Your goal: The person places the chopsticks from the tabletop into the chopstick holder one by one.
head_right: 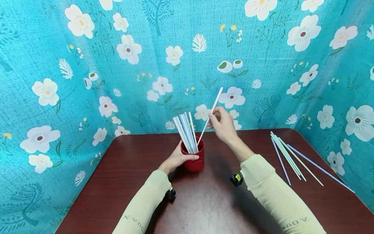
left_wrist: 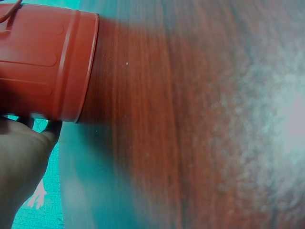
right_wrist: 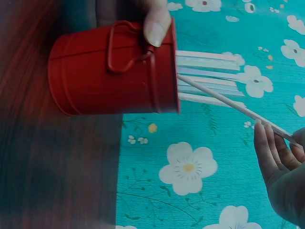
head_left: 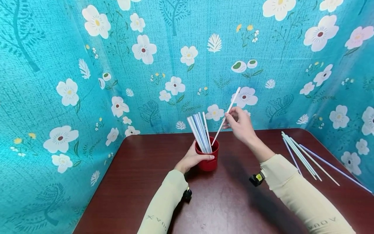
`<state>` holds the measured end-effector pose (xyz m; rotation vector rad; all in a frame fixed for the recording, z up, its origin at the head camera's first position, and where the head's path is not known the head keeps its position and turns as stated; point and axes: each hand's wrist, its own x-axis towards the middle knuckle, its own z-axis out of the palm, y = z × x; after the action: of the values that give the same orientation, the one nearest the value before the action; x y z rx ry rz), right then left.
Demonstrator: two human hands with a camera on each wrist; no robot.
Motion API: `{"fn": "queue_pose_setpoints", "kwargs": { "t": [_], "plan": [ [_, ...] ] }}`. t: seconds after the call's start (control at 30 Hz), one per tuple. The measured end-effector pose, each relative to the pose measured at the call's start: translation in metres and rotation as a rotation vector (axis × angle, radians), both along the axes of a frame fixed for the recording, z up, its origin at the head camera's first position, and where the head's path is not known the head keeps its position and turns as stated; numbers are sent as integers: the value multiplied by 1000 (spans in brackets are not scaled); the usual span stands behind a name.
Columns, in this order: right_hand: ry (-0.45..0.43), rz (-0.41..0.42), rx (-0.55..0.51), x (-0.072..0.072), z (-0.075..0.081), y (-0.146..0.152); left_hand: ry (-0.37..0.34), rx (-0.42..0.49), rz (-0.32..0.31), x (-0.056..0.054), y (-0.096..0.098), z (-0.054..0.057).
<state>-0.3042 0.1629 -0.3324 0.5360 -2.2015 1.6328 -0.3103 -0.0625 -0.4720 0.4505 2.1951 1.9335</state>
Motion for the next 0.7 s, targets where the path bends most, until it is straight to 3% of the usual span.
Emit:
{"fn": "queue_pose_setpoints", "kwargs": {
  "t": [0.13, 0.27, 0.5, 0.7],
  "plan": [
    [14, 12, 50, -8, -12, -3, -3, -6, 7, 0, 0, 1],
    [56, -36, 150, -15, -27, -3, -13, -23, 13, 0, 0, 1],
    [133, -72, 295, -14, -35, -8, -5, -14, 1, -1, -1, 2],
    [124, -86, 379, -15, -44, -11, -6, 0, -6, -3, -1, -1]
  ]
}}
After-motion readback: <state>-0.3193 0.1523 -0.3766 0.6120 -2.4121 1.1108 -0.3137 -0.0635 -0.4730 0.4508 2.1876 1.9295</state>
